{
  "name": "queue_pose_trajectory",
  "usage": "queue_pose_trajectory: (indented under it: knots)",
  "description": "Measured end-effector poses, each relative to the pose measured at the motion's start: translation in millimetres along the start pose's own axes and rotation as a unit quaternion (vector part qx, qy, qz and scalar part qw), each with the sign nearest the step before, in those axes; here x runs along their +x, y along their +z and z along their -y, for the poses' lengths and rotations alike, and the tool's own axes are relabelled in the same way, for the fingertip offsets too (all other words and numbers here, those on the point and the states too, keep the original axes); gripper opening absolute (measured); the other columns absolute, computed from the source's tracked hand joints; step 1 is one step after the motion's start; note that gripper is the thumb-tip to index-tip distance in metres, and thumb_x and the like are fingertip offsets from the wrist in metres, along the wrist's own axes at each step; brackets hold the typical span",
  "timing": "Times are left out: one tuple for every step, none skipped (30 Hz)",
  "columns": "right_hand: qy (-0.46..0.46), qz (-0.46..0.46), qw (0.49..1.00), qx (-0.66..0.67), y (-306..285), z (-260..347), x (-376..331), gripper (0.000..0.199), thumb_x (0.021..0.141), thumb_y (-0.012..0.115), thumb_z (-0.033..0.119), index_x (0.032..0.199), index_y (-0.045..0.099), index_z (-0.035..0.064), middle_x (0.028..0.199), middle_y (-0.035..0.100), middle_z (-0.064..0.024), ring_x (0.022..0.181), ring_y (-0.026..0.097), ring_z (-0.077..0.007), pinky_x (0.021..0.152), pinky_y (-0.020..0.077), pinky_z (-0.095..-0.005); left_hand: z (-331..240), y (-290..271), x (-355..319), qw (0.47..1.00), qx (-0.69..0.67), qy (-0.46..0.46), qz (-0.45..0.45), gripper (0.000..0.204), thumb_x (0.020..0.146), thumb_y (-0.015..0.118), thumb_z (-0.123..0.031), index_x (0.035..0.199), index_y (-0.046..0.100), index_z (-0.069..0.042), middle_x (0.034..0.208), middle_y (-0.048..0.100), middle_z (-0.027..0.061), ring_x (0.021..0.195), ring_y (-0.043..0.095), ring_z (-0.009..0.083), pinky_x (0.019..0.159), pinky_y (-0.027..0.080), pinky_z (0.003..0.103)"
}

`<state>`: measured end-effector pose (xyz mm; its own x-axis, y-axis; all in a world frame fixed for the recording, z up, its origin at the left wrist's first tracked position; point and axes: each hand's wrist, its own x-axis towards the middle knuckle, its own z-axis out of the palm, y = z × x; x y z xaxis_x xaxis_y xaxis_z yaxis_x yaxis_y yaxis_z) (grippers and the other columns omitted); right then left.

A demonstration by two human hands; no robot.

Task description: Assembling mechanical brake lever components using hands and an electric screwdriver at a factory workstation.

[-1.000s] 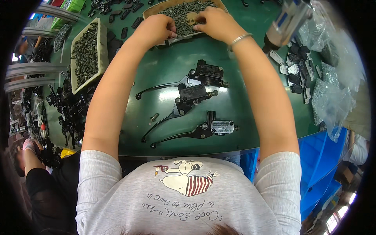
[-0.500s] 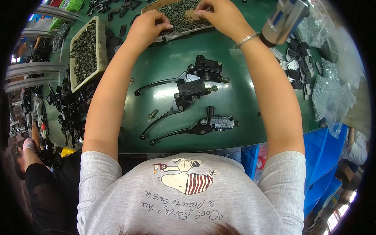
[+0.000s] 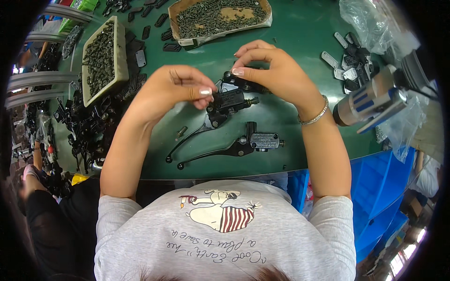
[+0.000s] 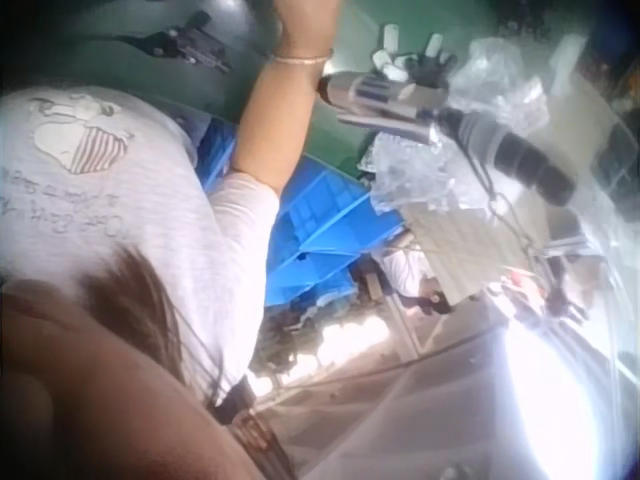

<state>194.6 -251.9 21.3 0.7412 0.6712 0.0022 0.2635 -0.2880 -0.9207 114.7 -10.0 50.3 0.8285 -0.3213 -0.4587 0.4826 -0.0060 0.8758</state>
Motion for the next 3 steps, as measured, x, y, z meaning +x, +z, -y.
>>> queue_pose_trajectory:
  knots:
    - [0.061, 0.008, 0.996, 0.072, 1.1, 0.1, -1.3, 0.012, 0.089, 0.07, 0.013, 0.096, 0.071, 0.0032, 0.118, 0.061, -0.0054, 0.102, 0.057, -0.0135, 0.092, 0.0432, -0.0272, 3.3, 1.6, -3.2, 1.0, 0.0, -0.001, -0.002, 0.02, 0.083, 0.075, -0.011, 0.098, 0.071, 0.002, 0.083, 0.07, 0.0084, 0.073, 0.066, 0.0151, 0.072, 0.054, 0.028]
    - [0.121, 0.016, 0.982, 0.142, 2.4, 0.4, -3.3, 0.012, 0.088, 0.071, 0.013, 0.096, 0.072, 0.0042, 0.121, 0.06, -0.0062, 0.104, 0.056, -0.0143, 0.094, 0.0426, -0.0275, 6.8, 3.7, -5.2, 1.0, -0.015, -0.017, 0.014, 0.02, 0.084, 0.076, -0.013, 0.098, 0.071, 0.001, 0.084, 0.071, 0.0087, 0.074, 0.067, 0.0157, 0.073, 0.055, 0.028]
    - [0.121, 0.017, 0.982, 0.144, 3.5, 0.2, -3.5, 0.012, 0.088, 0.071, 0.013, 0.096, 0.072, 0.0042, 0.121, 0.06, -0.0062, 0.104, 0.056, -0.0143, 0.094, 0.0426, -0.0275, 10.1, 5.6, -5.8, 0.999, -0.029, -0.033, 0.029, 0.02, 0.085, 0.076, -0.014, 0.098, 0.072, 0.001, 0.085, 0.071, 0.0089, 0.074, 0.067, 0.0162, 0.074, 0.056, 0.029]
